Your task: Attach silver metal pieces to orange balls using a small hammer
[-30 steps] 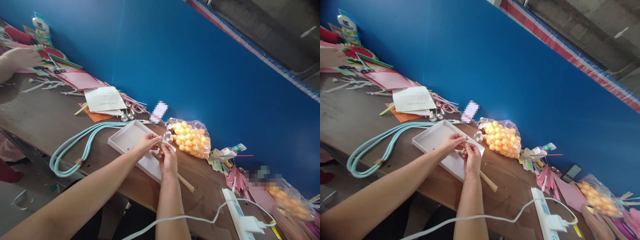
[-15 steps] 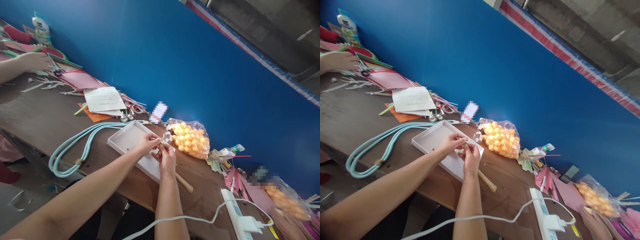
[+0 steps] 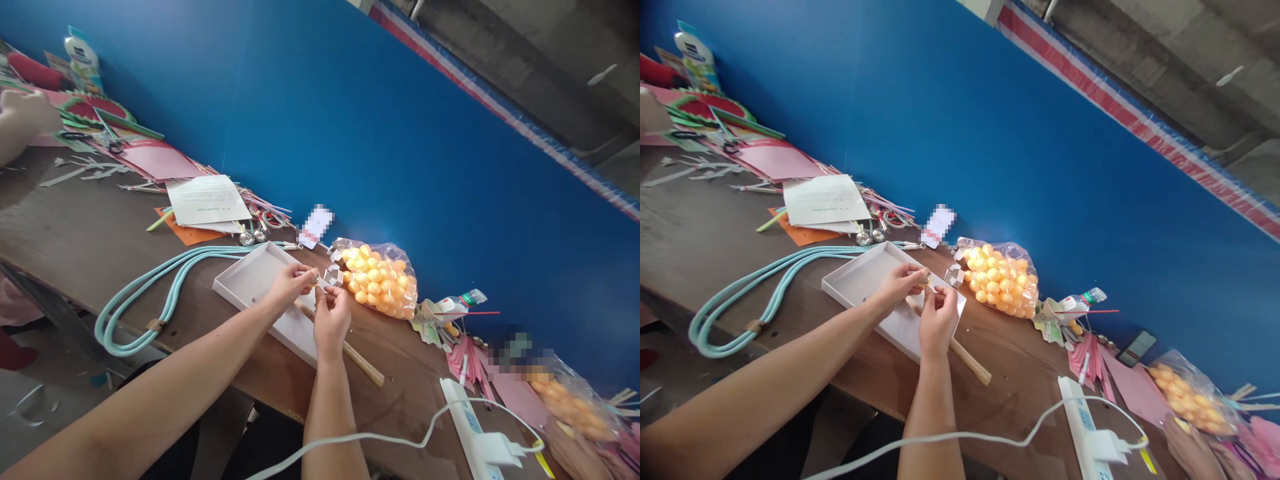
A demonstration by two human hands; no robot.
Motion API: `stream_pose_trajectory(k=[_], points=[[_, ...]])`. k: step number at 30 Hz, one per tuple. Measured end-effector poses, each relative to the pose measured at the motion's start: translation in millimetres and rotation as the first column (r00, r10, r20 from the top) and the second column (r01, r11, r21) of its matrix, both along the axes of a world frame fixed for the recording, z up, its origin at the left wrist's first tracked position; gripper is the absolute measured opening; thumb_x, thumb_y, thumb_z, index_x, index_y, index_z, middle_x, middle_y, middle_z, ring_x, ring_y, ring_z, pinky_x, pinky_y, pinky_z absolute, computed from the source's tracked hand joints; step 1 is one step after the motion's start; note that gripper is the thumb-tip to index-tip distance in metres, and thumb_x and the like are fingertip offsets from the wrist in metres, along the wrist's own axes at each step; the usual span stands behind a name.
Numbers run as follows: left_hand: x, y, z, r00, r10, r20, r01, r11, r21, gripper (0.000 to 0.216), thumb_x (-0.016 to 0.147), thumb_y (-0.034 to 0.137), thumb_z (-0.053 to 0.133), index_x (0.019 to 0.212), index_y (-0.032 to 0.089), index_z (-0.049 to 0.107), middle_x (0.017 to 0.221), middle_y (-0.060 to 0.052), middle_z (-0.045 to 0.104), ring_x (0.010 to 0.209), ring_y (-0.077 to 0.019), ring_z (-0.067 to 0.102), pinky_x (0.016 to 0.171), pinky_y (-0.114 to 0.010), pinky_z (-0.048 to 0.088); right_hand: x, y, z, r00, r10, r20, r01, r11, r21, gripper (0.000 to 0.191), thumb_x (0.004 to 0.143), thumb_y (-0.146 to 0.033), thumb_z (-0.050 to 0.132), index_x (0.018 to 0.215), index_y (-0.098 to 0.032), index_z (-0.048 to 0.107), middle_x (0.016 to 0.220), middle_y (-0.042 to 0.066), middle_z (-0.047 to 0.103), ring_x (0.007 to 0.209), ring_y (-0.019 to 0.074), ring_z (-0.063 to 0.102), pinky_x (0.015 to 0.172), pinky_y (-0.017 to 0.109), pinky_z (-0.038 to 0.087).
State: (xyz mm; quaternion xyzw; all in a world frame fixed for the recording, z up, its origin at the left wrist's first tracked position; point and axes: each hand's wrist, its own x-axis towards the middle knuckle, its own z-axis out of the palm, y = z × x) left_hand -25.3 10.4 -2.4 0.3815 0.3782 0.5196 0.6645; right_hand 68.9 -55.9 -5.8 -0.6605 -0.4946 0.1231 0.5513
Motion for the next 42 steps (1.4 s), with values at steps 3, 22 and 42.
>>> stream_pose_trajectory(k=[3, 22, 42], points=[[-3, 7, -4.2, 0.990, 0.130, 0.047, -0.128, 0.990, -0.055, 0.041, 0.065, 0.046, 0.074, 0.086, 0.014, 0.062, 0.076, -0.003, 0.064, 0.060, -0.0086, 0.059, 0.062, -0.023, 0.049, 4, -7, 2.6, 0.909, -0.036, 0.415, 0.083, 0.992, -0.094, 0.028, 0.082, -0.043, 0.059, 0.099, -0.021, 0.059, 0.097, 0.008, 0.068, 0.090, 0.0226, 0.061, 0.077, 0.033, 0.043], [-7, 16, -13.2, 0.947, 0.241, 0.213, -0.233, 0.971, -0.062, 0.044, 0.066, 0.049, 0.072, 0.089, 0.015, 0.057, 0.080, -0.003, 0.063, 0.064, -0.0079, 0.058, 0.069, -0.024, 0.048, 11, -12, 10.0, 0.893, -0.167, 0.417, 0.208, 0.977, -0.053, 0.033, 0.091, -0.035, 0.040, 0.113, -0.017, 0.059, 0.107, 0.013, 0.067, 0.089, 0.0240, 0.063, 0.070, 0.030, 0.042], [-5, 14, -8.2, 0.937, 0.183, 0.297, -0.149, 0.980, -0.134, 0.034, 0.071, 0.043, 0.070, 0.077, 0.013, 0.056, 0.067, -0.001, 0.057, 0.054, -0.0078, 0.056, 0.056, -0.021, 0.048, 0, -15, 6.6, 0.851, 0.058, 0.522, -0.036, 0.998, -0.051, 0.031, 0.093, -0.035, 0.041, 0.108, -0.020, 0.065, 0.093, 0.007, 0.072, 0.079, 0.0191, 0.067, 0.067, 0.026, 0.045]])
